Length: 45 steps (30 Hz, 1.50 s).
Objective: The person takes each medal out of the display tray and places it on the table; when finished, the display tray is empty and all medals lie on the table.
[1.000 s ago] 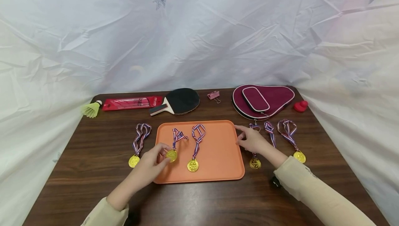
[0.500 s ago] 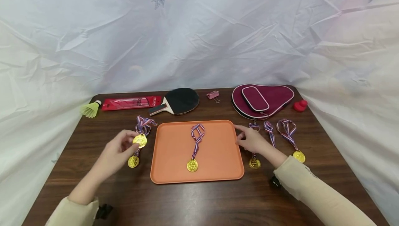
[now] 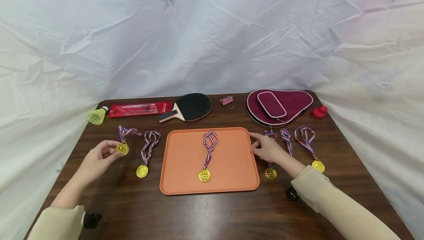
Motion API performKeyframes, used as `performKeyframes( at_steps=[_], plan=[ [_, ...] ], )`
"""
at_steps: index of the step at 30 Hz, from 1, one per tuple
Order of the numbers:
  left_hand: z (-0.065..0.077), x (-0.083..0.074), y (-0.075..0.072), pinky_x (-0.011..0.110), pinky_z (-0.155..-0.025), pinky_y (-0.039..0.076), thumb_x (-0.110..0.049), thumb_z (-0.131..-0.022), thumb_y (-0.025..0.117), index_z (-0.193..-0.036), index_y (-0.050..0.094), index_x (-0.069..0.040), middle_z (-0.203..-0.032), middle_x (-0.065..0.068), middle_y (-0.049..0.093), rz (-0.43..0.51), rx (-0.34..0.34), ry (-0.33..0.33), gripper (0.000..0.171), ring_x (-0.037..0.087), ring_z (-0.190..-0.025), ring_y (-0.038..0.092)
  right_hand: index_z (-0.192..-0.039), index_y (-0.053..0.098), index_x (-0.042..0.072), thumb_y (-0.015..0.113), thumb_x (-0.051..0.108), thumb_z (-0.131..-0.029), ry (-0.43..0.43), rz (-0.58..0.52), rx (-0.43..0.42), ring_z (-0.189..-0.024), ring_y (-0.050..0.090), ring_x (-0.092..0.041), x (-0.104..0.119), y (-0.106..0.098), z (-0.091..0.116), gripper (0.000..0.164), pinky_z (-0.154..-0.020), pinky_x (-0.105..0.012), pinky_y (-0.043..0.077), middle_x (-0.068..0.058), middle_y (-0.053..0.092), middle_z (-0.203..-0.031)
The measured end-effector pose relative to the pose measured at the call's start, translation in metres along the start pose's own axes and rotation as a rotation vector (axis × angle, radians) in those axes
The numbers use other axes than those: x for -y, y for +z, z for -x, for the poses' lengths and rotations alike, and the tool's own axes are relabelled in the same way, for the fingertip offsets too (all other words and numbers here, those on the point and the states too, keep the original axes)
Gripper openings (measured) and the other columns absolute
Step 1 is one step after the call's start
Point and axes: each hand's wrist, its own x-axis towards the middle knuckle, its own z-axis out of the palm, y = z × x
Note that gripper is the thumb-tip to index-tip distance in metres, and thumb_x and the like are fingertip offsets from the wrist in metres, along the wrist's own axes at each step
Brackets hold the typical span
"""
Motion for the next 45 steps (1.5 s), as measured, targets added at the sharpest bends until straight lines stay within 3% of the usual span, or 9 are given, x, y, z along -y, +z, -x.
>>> performKeyframes(
  at_steps=[6, 11, 15, 24, 30, 34, 38, 41, 45],
  plan=[
    [0.008, 0.021, 0.007, 0.025, -0.051, 0.034, -0.024, -0.087, 0.059, -0.111, 0.052, -0.003, -0.079, 0.007, 0.053, -0.013, 0.045, -0.046, 0.033, 0.008, -0.062, 0.043, -0.139, 0.033, 0.013, 0.059, 0.008, -0.084, -0.001, -0.004, -0.004, -0.047, 0.049, -0.017, 0.000, 0.000, 0.002, 0.060, -0.044, -0.032, 0.042, -0.005, 0.057, -0.081],
    [0.018, 0.029, 0.011, 0.025, -0.050, 0.035, -0.022, -0.086, 0.060, -0.110, 0.053, -0.003, -0.076, 0.007, 0.051, 0.009, 0.113, -0.072, 0.031, 0.007, -0.058, 0.043, -0.138, 0.033, 0.013, 0.059, 0.008, -0.084, -0.007, -0.004, -0.009, -0.047, 0.049, -0.017, 0.001, 0.001, 0.002, 0.060, -0.044, -0.032, 0.041, -0.004, 0.057, -0.080],
    [0.023, 0.032, 0.014, 0.026, -0.052, 0.035, -0.019, -0.086, 0.061, -0.109, 0.054, -0.004, -0.076, 0.006, 0.052, -0.038, 0.148, -0.091, 0.029, 0.010, -0.061, 0.045, -0.139, 0.033, 0.013, 0.059, 0.008, -0.084, -0.007, -0.004, -0.010, -0.047, 0.050, -0.017, 0.001, 0.001, 0.002, 0.060, -0.044, -0.032, 0.041, -0.005, 0.057, -0.080],
    [0.030, 0.029, 0.024, 0.028, -0.052, 0.034, -0.030, -0.083, 0.063, -0.104, 0.057, -0.006, -0.071, 0.001, 0.053, -0.153, 0.113, -0.101, 0.032, 0.012, -0.059, 0.044, -0.139, 0.033, 0.014, 0.059, 0.008, -0.085, 0.001, 0.008, -0.009, -0.049, 0.051, -0.017, 0.001, 0.001, 0.001, 0.060, -0.046, -0.032, 0.042, -0.005, 0.057, -0.081],
    [0.028, 0.026, 0.018, 0.030, -0.053, 0.034, -0.035, -0.086, 0.058, -0.103, 0.058, -0.005, -0.074, 0.002, 0.054, -0.194, 0.067, -0.101, 0.034, 0.015, -0.061, 0.045, -0.139, 0.032, 0.013, 0.059, 0.008, -0.085, -0.004, 0.010, -0.007, -0.048, 0.050, -0.017, 0.001, 0.001, 0.001, 0.061, -0.045, -0.032, 0.042, -0.005, 0.057, -0.081],
    [0.021, 0.011, 0.015, 0.032, -0.056, 0.036, -0.032, -0.086, 0.060, -0.101, 0.060, -0.007, -0.076, 0.001, 0.056, -0.202, -0.022, -0.035, 0.030, 0.016, -0.067, 0.049, -0.139, 0.032, 0.013, 0.059, 0.007, -0.085, -0.010, 0.011, -0.007, -0.048, 0.051, -0.017, 0.001, 0.001, 0.001, 0.060, -0.045, -0.032, 0.042, -0.005, 0.057, -0.081],
    [0.016, -0.019, 0.031, 0.029, -0.052, 0.035, -0.026, -0.084, 0.063, -0.099, 0.062, -0.011, -0.073, -0.002, 0.055, -0.139, -0.067, 0.072, 0.021, 0.009, -0.056, 0.045, -0.139, 0.032, 0.012, 0.059, 0.008, -0.085, -0.008, 0.011, -0.003, -0.049, 0.051, -0.017, 0.001, 0.001, 0.001, 0.060, -0.045, -0.032, 0.042, -0.005, 0.057, -0.081],
    [0.014, -0.046, 0.055, 0.025, -0.048, 0.035, -0.022, -0.083, 0.065, -0.098, 0.062, -0.014, -0.071, -0.006, 0.053, -0.048, -0.013, 0.152, 0.017, 0.006, -0.052, 0.042, -0.139, 0.032, 0.013, 0.059, 0.008, -0.085, -0.003, 0.012, -0.002, -0.049, 0.051, -0.017, 0.001, 0.001, 0.001, 0.060, -0.045, -0.032, 0.042, -0.005, 0.057, -0.081],
    [0.012, -0.078, 0.086, 0.023, -0.050, 0.038, -0.018, -0.082, 0.066, -0.097, 0.062, -0.013, -0.071, -0.007, 0.053, 0.074, 0.116, 0.225, 0.016, 0.008, -0.056, 0.046, -0.139, 0.033, 0.013, 0.059, 0.008, -0.085, -0.008, 0.012, -0.007, -0.048, 0.050, -0.017, 0.001, 0.002, 0.001, 0.060, -0.045, -0.032, 0.042, -0.005, 0.056, -0.081]
  ],
)
